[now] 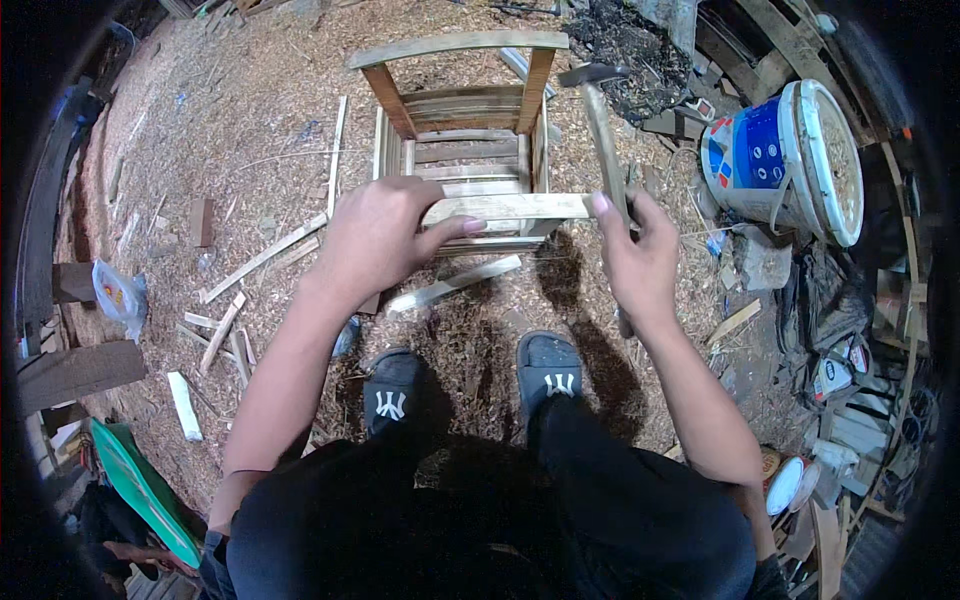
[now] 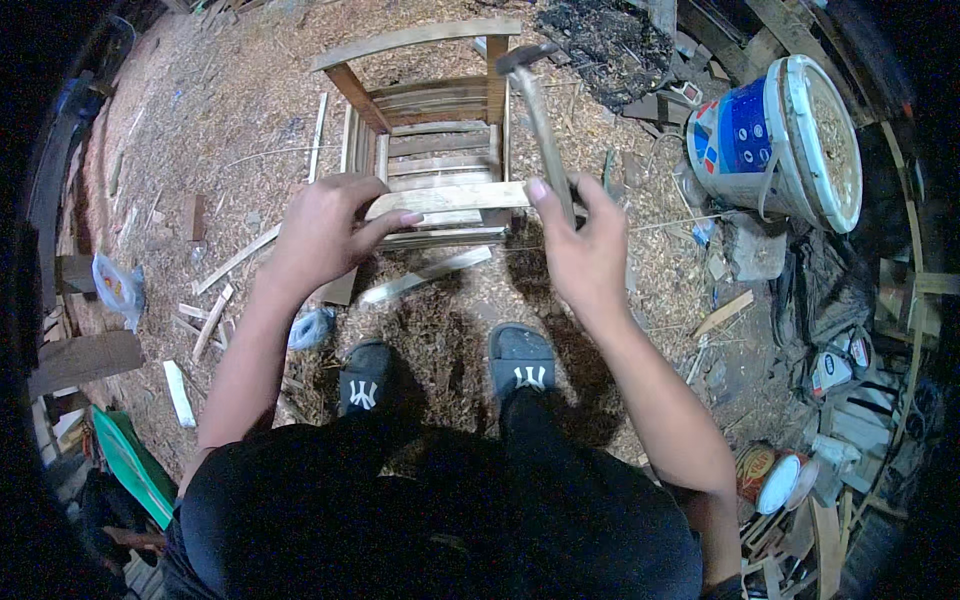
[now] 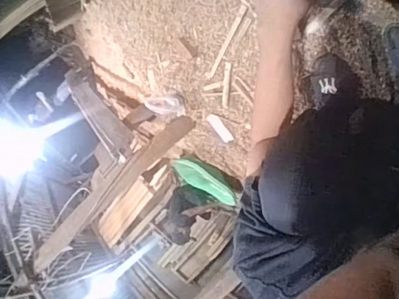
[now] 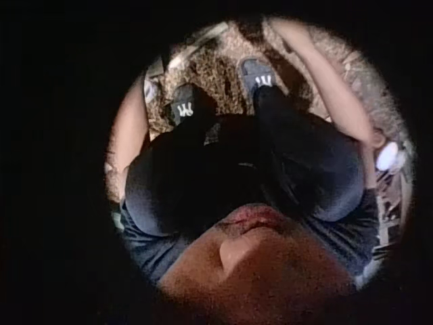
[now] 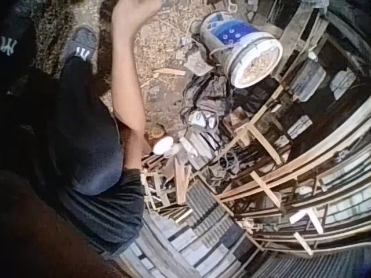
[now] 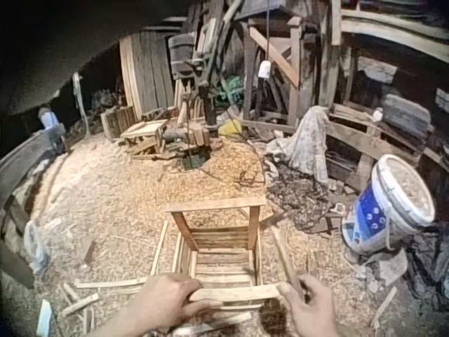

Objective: Assembling a small wooden structure using a hammer and nails in a woodworking shop.

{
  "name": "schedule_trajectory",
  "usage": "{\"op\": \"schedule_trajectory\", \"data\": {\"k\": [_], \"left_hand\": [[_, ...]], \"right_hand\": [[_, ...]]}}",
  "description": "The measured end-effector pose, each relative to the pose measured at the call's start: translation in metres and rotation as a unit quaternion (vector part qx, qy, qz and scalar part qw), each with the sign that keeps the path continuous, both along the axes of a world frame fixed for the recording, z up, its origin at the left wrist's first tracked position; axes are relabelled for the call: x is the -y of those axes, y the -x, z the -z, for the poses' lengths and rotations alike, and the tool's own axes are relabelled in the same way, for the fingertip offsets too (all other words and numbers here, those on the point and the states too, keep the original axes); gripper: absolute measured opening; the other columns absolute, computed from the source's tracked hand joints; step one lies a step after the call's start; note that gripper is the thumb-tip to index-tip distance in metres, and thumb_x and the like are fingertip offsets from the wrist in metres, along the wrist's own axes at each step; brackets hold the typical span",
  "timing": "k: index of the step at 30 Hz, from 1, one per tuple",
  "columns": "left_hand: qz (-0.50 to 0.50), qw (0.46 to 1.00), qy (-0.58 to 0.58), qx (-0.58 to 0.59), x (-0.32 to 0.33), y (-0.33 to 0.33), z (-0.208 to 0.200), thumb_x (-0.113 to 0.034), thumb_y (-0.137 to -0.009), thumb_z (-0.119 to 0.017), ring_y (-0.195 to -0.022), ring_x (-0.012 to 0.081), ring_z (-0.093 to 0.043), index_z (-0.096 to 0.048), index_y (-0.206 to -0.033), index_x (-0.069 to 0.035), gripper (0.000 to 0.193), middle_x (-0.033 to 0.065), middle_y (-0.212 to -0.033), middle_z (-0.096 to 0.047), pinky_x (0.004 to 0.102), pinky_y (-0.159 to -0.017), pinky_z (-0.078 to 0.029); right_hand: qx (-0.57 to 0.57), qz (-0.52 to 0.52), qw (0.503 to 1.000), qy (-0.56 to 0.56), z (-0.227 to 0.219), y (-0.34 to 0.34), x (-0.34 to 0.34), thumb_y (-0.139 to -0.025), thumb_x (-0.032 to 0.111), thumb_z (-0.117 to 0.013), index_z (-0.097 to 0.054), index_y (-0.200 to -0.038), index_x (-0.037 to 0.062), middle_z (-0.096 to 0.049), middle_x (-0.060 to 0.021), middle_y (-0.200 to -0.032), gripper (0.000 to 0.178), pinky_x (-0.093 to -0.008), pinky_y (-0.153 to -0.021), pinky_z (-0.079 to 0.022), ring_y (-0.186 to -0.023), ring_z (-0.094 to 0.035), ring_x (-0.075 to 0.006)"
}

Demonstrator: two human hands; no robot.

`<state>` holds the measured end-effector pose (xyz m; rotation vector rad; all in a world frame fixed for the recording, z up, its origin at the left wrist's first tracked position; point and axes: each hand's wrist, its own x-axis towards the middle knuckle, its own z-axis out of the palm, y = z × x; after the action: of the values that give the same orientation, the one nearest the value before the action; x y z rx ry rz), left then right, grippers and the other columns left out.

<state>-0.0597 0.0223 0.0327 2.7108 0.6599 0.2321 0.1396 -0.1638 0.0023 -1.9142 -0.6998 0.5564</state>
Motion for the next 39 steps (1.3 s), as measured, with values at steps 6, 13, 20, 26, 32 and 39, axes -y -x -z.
{"op": "schedule_trajectory", "data": {"k": [6, 13, 20, 26, 32, 39], "left_hand": [[-0.040, 0.995, -0.067, 0.055, -0.005, 0.015, 0.026, -0.057, -0.085, -0.073, -0.057, 0.0322, -0.067, -0.070, -0.072, -0.007, 0.052, 0.0132, -0.060, -0.063, 0.0444, -0.054, -0.051], [-0.058, 0.992, -0.098, 0.057, -0.001, 0.012, 0.031, -0.069, -0.093, -0.054, -0.045, 0.0204, -0.060, -0.070, -0.066, -0.011, 0.067, 0.0080, -0.051, -0.061, 0.0381, -0.042, -0.043], [-0.063, 0.982, -0.132, 0.121, -0.004, 0.010, 0.034, -0.062, -0.092, -0.059, -0.053, 0.0279, -0.067, -0.070, -0.067, -0.009, 0.060, 0.0153, -0.062, -0.067, 0.0431, -0.047, -0.050], [0.089, 0.991, -0.073, 0.069, -0.018, 0.030, 0.031, -0.046, -0.093, -0.064, -0.070, 0.0386, -0.067, -0.065, -0.091, -0.006, 0.040, 0.0178, -0.076, -0.068, 0.0493, -0.068, -0.053], [0.217, 0.957, -0.116, -0.155, -0.059, 0.070, -0.019, -0.042, -0.096, -0.062, -0.106, 0.0391, -0.065, -0.052, -0.134, -0.009, 0.052, 0.0173, -0.122, -0.065, 0.0509, -0.092, -0.052], [0.146, 0.892, -0.133, -0.407, -0.084, 0.069, -0.079, -0.055, -0.094, -0.062, -0.112, 0.0362, -0.067, -0.059, -0.139, -0.019, 0.057, 0.0161, -0.122, -0.070, 0.0492, -0.095, -0.053]], "right_hand": [[0.051, 0.059, 0.995, -0.062, -0.005, 0.010, -0.031, -0.096, 0.027, -0.071, -0.066, -0.093, -0.0018, -0.060, -0.0032, -0.069, 0.029, -0.0315, -0.060, -0.042, -0.065, -0.052, -0.0113], [0.047, 0.030, 0.998, -0.037, 0.023, 0.008, -0.030, -0.098, 0.026, -0.066, -0.064, -0.087, -0.0023, -0.060, -0.0056, -0.070, 0.030, -0.0323, -0.065, -0.044, -0.069, -0.051, -0.0112], [0.139, 0.009, 0.990, 0.008, 0.013, -0.007, -0.038, -0.099, 0.031, -0.064, -0.067, -0.091, -0.0029, -0.061, -0.0102, -0.068, 0.035, -0.0369, -0.065, -0.046, -0.067, -0.054, -0.0146], [0.166, -0.040, 0.983, 0.070, -0.002, -0.007, -0.026, -0.099, 0.042, -0.063, -0.069, -0.092, -0.0077, -0.065, -0.0167, -0.065, 0.051, -0.0446, -0.062, -0.051, -0.059, -0.063, -0.0282], [0.210, -0.152, 0.931, 0.259, -0.054, -0.033, -0.023, -0.090, 0.058, -0.065, -0.072, -0.080, -0.0051, -0.069, -0.0237, -0.073, 0.064, -0.0479, -0.069, -0.052, -0.067, -0.069, -0.0361], [0.306, -0.094, 0.918, 0.236, -0.150, -0.084, -0.069, -0.091, 0.041, -0.068, -0.072, -0.101, -0.0077, -0.071, -0.0304, -0.101, 0.049, -0.0481, -0.087, -0.055, -0.098, -0.071, -0.0415]]}}
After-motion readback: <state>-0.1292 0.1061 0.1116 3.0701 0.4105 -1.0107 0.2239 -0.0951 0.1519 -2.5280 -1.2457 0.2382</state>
